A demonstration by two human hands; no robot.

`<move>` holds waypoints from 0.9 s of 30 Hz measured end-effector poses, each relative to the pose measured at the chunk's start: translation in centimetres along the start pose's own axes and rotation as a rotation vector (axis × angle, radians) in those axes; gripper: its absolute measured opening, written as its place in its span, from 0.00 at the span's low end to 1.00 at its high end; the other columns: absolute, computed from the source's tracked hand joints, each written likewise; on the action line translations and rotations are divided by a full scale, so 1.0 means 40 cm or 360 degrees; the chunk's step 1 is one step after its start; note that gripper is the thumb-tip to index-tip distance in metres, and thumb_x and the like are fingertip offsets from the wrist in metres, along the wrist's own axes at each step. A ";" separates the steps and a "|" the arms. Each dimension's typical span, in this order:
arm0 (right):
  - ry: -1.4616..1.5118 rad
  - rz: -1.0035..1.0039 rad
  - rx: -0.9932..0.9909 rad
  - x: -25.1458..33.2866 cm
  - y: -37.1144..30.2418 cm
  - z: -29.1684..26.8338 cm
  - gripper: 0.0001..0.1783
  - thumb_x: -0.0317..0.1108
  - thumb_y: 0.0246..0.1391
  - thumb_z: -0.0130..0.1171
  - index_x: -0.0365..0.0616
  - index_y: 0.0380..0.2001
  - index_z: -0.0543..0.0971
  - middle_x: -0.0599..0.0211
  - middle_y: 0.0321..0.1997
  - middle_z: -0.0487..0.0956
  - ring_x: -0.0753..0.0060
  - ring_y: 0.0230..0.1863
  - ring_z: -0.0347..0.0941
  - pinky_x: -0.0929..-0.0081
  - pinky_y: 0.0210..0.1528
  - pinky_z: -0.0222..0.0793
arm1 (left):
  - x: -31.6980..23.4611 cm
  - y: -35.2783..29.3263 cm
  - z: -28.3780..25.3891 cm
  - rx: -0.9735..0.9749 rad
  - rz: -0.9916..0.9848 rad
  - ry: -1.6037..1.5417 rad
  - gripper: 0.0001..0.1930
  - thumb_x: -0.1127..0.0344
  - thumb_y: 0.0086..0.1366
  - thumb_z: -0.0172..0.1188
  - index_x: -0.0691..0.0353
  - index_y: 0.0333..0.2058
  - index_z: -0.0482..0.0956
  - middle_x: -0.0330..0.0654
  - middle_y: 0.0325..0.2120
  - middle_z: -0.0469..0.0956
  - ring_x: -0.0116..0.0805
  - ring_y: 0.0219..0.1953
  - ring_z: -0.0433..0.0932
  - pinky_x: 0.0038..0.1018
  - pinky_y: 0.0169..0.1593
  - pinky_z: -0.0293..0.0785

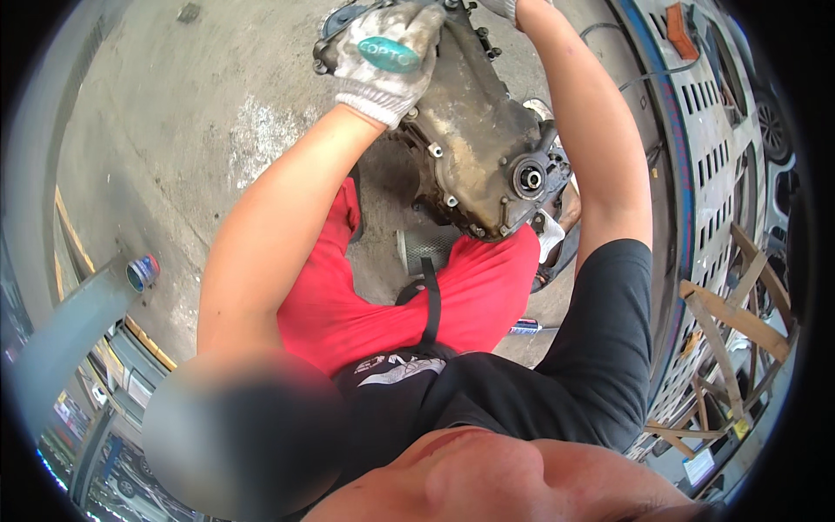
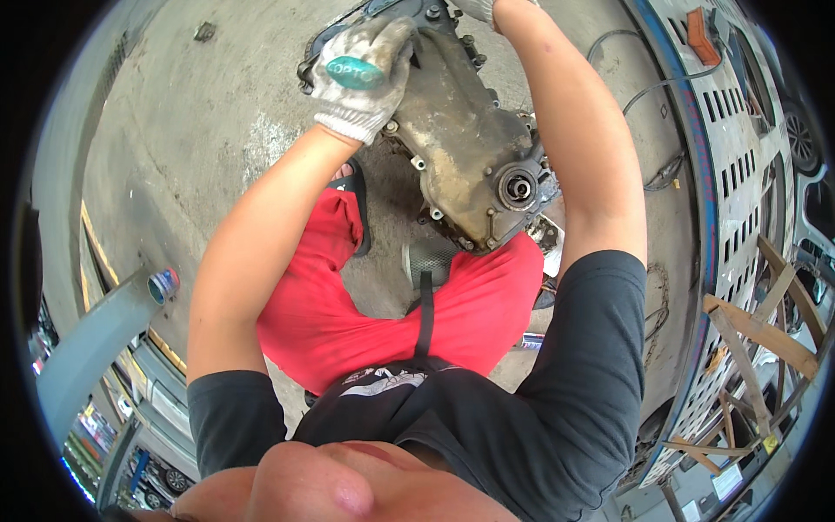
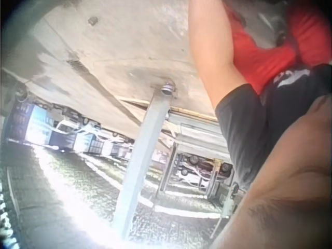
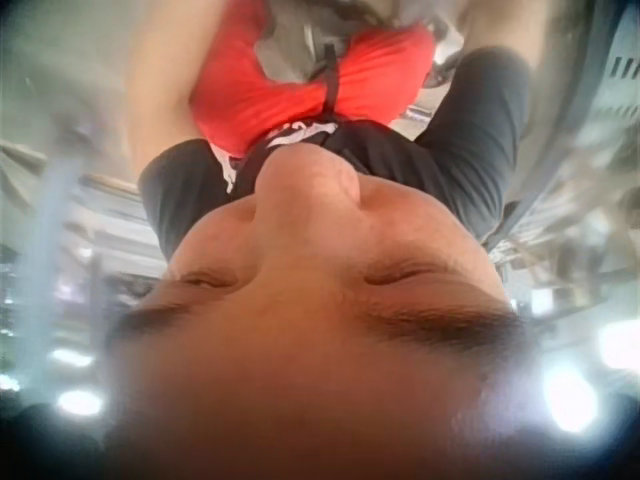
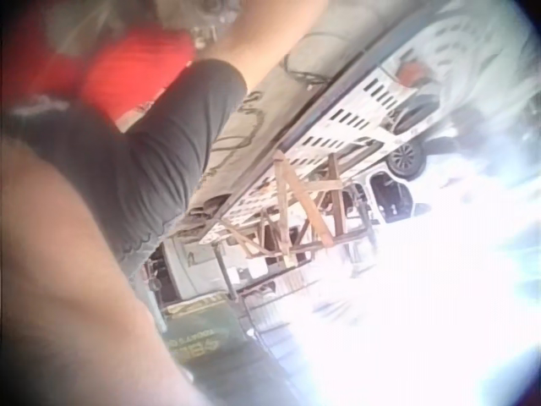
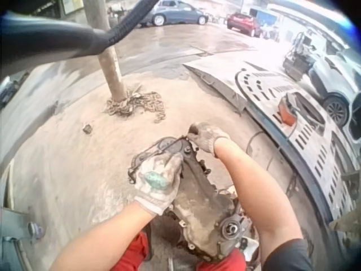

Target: The person sits on the floor and assembles a car engine block. They place a timing chain onto the engine, insert and tighten bolts by hand, and then fit a metal cover over the assembly, securing it with additional bolts.

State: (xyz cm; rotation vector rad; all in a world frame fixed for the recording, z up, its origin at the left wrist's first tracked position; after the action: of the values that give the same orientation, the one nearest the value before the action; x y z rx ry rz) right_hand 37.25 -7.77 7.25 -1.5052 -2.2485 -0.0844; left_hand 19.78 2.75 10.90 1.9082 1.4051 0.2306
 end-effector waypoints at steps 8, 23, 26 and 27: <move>-0.0664 -0.0110 0.0199 0.065 0.029 0.024 0.19 0.40 0.64 0.52 0.40 0.43 0.87 0.44 0.48 0.85 0.45 0.55 0.81 0.54 0.57 0.75 | -0.255 -0.168 0.105 0.0660 0.0613 -0.0405 0.28 0.48 0.57 0.70 0.51 0.55 0.81 0.42 0.59 0.78 0.49 0.67 0.71 0.51 0.73 0.60; -0.0319 -0.0115 0.0312 0.017 -0.002 0.033 0.22 0.47 0.65 0.53 0.48 0.53 0.85 0.49 0.52 0.86 0.48 0.52 0.83 0.55 0.54 0.78 | -0.308 -0.173 0.094 0.0839 0.0608 -0.0685 0.32 0.52 0.57 0.71 0.55 0.60 0.78 0.42 0.60 0.78 0.43 0.66 0.71 0.44 0.73 0.61; -0.0531 -0.0193 0.0301 0.038 0.014 0.046 0.23 0.45 0.67 0.49 0.42 0.49 0.86 0.46 0.51 0.85 0.47 0.49 0.84 0.55 0.54 0.78 | -0.307 -0.178 0.100 0.0878 0.0604 -0.0673 0.33 0.52 0.57 0.71 0.54 0.61 0.78 0.42 0.61 0.77 0.44 0.67 0.70 0.44 0.73 0.61; -0.0600 -0.0219 0.0297 0.045 0.021 0.051 0.24 0.44 0.67 0.48 0.39 0.48 0.86 0.45 0.51 0.85 0.46 0.47 0.85 0.55 0.54 0.78 | -0.306 -0.179 0.101 0.0876 0.0604 -0.0666 0.33 0.52 0.57 0.71 0.54 0.61 0.77 0.42 0.61 0.77 0.44 0.67 0.70 0.44 0.73 0.61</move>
State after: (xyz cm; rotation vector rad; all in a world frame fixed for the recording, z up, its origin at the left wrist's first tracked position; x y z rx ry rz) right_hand 36.80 -5.29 5.94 -1.3546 -2.5658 0.3895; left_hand 11.92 -9.01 6.71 2.4826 0.8675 -0.4029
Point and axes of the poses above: each hand's wrist, its own y-axis towards the middle knuckle, its own z-axis out of the palm, x = y × z, the point moved 10 cm from there along y, towards the middle knuckle
